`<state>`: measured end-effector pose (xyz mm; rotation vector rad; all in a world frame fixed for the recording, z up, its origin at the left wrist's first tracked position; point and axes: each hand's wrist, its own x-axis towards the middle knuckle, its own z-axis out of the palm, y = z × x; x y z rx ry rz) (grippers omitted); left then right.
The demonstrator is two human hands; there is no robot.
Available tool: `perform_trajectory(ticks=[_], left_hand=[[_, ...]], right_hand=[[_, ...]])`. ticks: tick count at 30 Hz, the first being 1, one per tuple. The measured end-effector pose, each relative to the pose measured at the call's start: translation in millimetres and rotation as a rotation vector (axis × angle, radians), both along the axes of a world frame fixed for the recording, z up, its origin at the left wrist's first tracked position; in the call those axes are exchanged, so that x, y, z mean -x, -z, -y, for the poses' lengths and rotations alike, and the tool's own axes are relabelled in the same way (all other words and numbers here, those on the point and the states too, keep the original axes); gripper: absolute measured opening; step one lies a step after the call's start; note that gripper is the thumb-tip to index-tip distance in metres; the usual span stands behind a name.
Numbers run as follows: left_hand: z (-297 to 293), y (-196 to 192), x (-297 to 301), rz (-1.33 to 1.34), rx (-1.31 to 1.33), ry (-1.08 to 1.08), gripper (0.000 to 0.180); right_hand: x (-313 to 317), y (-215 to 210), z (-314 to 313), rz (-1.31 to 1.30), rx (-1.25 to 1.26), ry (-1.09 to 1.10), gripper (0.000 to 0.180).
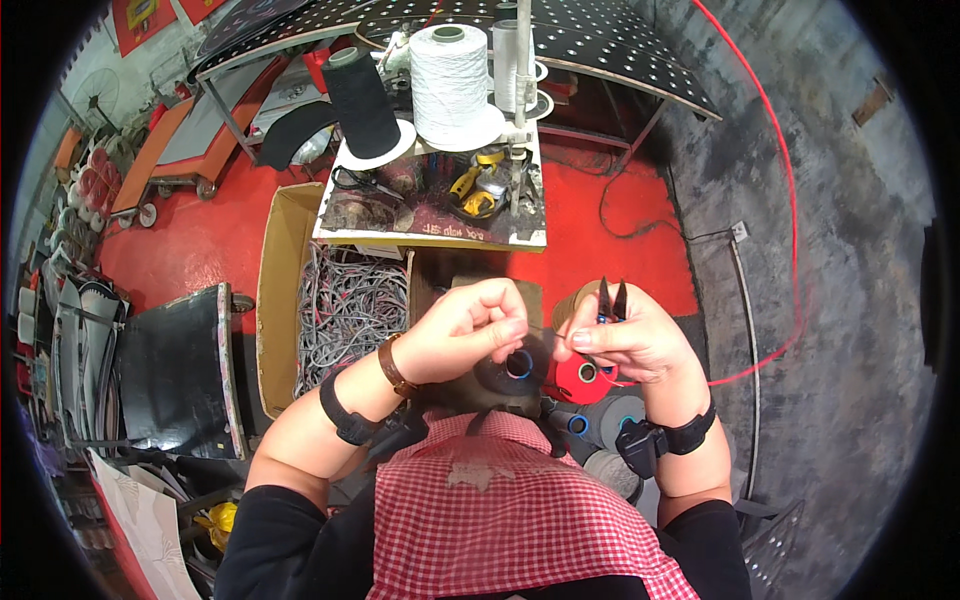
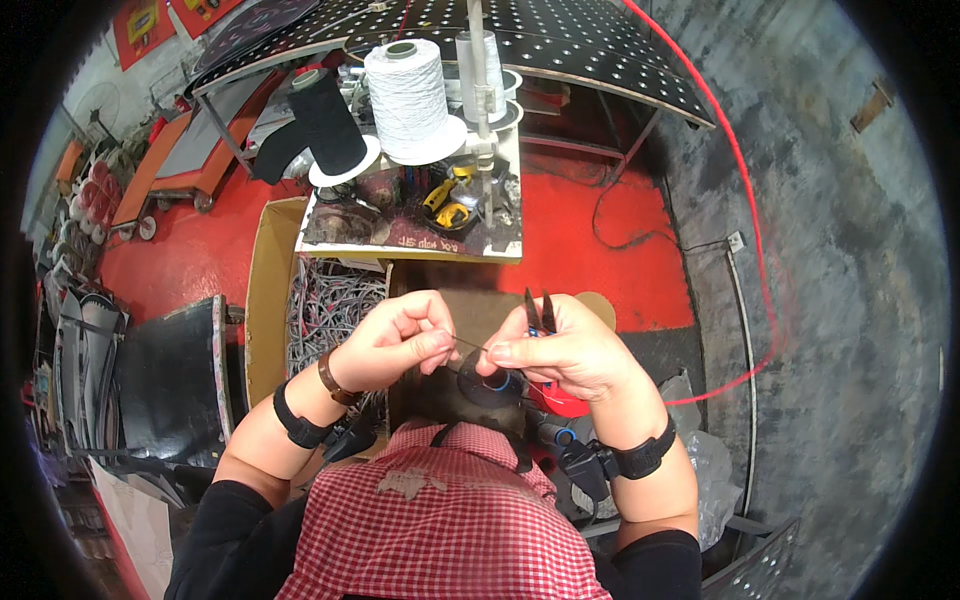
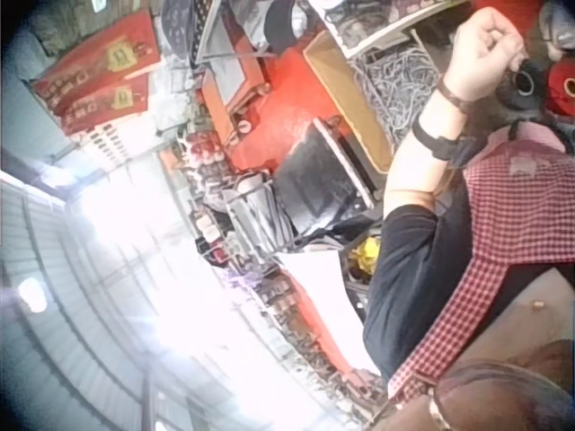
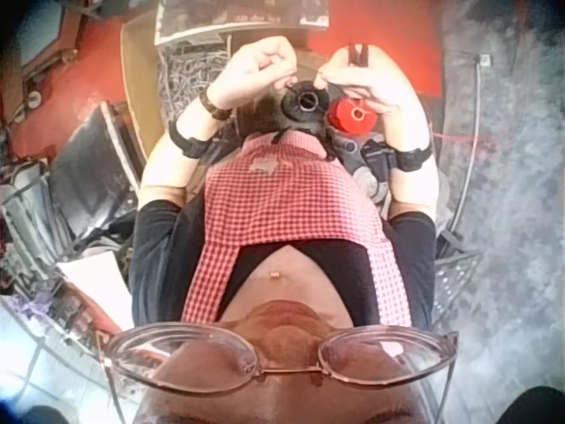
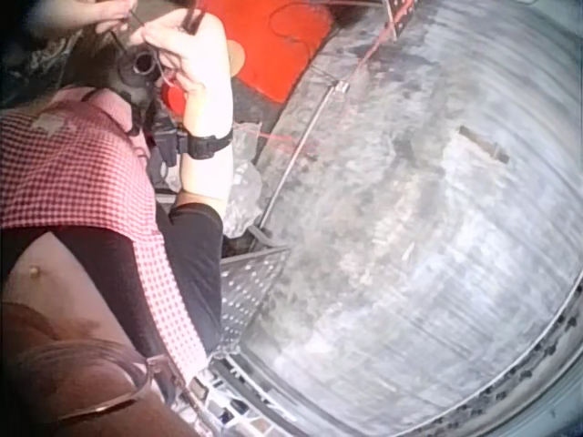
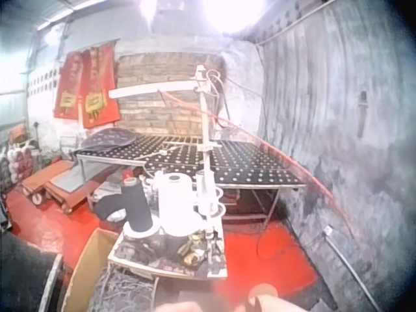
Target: The person picks up a spool of thread, threads it through a sewing machine, and uses tweezers to pull the thread through the needle area before beginning to sew.
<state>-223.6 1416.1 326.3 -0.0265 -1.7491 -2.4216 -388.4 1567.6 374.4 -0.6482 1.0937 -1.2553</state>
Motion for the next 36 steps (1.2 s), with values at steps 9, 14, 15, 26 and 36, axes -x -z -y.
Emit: perform_trajectory(ticks=[9, 14, 15, 26, 36], left_hand=[[-14.2, -11.7, 6.2, -0.006, -0.486, 0.105, 0.023], [-25.1, -16.8, 11.9, 0.003, -0.252, 0.126, 0.024], [-26.8, -17.5, 11.8, -0.045, -0.127, 0.043, 0.020], [-35.4, -24.3, 13.5, -0.149, 0.021, -0.254, 0.013], [-35.1, -14.8, 19.0, 0.008, -0.243, -0.075, 0.019]], right_hand=[[0.8, -10.7, -18.1, -0.119, 0.036, 0.033, 0.011], [-12.0, -29.3, -14.3, -0.222, -0.001, 0.056, 0.012], [-11.5, -30.5, -14.3, -0.289, -0.016, 0.041, 0.012], [-11.8, -32.0, -5.2, -0.483, 0.111, 0.242, 0.037], [-20.9, -29.7, -0.9, -0.486, 0.194, 0.241, 0.007]])
